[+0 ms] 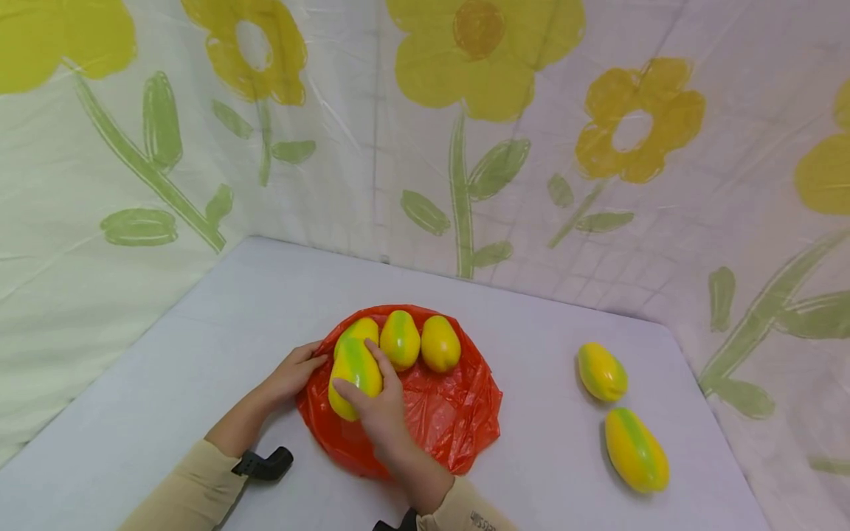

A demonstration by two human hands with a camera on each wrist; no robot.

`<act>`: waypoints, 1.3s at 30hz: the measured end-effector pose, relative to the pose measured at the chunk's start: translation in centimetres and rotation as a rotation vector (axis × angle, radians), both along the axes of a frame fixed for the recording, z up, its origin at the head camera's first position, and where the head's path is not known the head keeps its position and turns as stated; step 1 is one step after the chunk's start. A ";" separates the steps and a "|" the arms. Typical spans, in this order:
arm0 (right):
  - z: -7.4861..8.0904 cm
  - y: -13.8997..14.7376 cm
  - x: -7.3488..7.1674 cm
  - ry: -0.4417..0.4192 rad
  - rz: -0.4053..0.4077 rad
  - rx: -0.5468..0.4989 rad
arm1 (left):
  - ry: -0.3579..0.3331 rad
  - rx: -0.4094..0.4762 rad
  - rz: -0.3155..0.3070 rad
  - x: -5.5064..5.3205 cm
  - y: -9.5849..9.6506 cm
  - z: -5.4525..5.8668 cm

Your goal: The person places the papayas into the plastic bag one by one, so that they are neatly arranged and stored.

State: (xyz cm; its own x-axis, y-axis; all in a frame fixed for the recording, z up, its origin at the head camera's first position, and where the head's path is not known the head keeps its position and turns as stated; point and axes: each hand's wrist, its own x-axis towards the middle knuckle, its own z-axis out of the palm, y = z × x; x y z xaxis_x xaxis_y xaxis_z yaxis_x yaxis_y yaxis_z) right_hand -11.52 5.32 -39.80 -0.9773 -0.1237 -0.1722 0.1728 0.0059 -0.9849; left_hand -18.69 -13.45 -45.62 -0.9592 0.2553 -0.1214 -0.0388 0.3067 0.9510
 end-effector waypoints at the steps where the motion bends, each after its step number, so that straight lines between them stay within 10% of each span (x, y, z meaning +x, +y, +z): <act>1: -0.1 -0.2 0.1 0.002 -0.002 0.009 | -0.002 0.003 0.002 0.0 0.0 0.0; 39: -3.9 -2.2 1.9 0.025 0.145 0.193 | -0.002 -0.052 0.048 0.0 0.4 0.0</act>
State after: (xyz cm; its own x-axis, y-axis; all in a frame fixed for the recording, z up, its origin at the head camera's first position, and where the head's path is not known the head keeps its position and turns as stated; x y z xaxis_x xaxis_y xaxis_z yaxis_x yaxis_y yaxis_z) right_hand -9.62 3.10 -43.74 -0.9560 -0.2300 -0.1822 0.1319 0.2178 -0.9670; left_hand -18.73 -13.02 -45.66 -0.9701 0.2019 -0.1349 -0.0562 0.3535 0.9338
